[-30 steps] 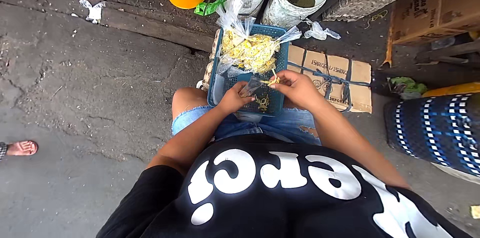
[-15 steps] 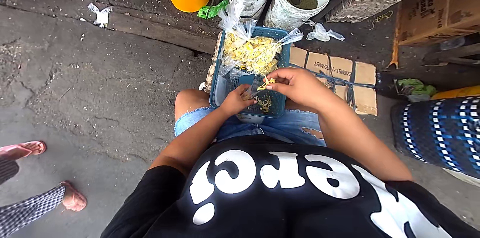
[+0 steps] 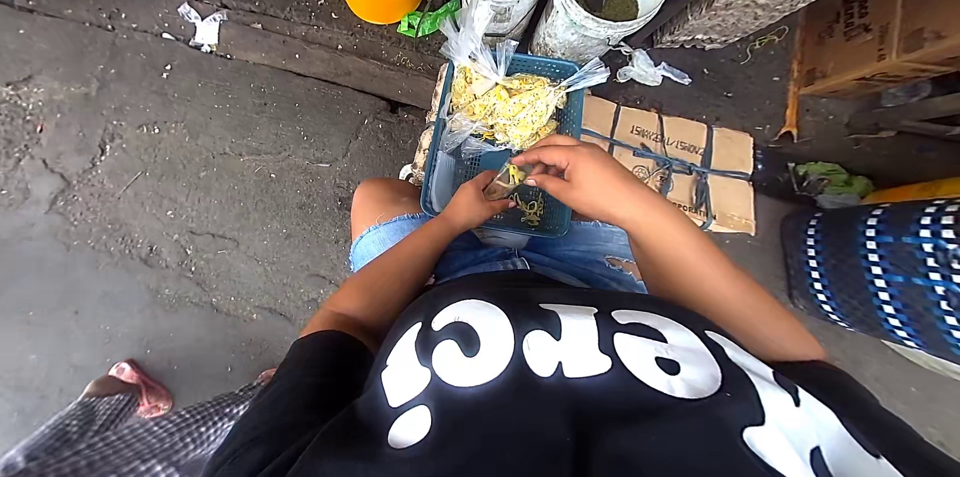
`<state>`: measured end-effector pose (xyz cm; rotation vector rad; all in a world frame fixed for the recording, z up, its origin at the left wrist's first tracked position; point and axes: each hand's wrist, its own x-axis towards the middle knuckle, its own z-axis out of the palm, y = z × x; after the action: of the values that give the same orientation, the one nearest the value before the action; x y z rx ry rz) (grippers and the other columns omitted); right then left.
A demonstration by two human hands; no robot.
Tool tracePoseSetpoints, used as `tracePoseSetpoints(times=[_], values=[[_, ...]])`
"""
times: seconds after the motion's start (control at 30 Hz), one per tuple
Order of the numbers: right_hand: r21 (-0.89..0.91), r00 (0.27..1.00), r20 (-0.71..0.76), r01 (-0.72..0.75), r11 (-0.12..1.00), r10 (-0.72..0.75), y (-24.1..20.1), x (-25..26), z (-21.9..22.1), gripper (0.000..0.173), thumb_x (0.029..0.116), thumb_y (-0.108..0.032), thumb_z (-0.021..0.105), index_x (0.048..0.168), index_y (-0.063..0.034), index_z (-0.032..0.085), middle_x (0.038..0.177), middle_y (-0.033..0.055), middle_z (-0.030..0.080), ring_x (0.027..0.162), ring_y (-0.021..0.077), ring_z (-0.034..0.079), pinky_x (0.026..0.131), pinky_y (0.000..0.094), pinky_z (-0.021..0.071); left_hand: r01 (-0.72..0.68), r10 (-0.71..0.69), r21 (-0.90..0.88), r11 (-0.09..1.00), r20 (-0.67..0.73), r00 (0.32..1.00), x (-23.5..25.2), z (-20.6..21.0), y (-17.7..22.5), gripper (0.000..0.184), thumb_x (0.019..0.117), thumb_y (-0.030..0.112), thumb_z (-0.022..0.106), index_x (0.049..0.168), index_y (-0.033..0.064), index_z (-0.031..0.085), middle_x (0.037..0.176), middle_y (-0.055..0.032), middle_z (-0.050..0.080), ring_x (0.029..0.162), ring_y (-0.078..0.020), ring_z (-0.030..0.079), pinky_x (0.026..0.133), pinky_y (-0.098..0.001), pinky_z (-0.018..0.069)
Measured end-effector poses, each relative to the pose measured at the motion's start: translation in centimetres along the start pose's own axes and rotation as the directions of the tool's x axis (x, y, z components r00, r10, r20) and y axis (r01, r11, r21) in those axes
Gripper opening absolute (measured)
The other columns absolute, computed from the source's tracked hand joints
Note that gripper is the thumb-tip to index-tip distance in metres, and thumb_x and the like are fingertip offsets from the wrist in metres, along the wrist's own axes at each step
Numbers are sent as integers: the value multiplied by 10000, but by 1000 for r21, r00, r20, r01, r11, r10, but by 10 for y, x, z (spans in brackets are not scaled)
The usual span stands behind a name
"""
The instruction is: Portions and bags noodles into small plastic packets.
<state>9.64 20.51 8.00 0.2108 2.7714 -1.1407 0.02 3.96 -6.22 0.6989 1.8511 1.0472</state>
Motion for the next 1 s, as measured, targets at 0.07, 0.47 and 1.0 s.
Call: tracePoseSetpoints(times=[0.07, 0.47, 1.0], values=[[-43, 998, -47, 29, 999, -31, 2, -2, 1, 209, 970, -61, 676, 1167, -76, 744, 1193, 115, 671, 887, 191, 679, 817, 372, 590, 0, 0, 5, 1000, 5, 1000, 1, 0, 0, 561, 885, 183, 816, 1361, 19, 568, 1167, -193, 689, 1045, -276, 689, 964, -485, 545], [-133, 980, -166, 89, 987, -111, 13, 5, 4, 273, 975, -263, 703, 1175, -83, 745, 1307, 147, 655, 1254, 356, 589, 1044, 551, 486, 96, -91, 82, 992, -61, 994, 3, -3, 1, 317, 931, 145, 746, 1185, -23, 656, 1040, -194, 711, 961, -287, 697, 906, -508, 549], [-532, 739, 548, -53, 845, 391, 92, 18, 99, 216, 991, -6, 546, 1129, 61, 698, 1287, 249, 643, 1245, 447, 585, 1030, 637, 444, 50, -112, -327, 944, -173, 979, 6, -7, -12, 296, 969, 54, 679, 1244, -34, 611, 1132, -177, 689, 1007, -218, 682, 932, -413, 554]])
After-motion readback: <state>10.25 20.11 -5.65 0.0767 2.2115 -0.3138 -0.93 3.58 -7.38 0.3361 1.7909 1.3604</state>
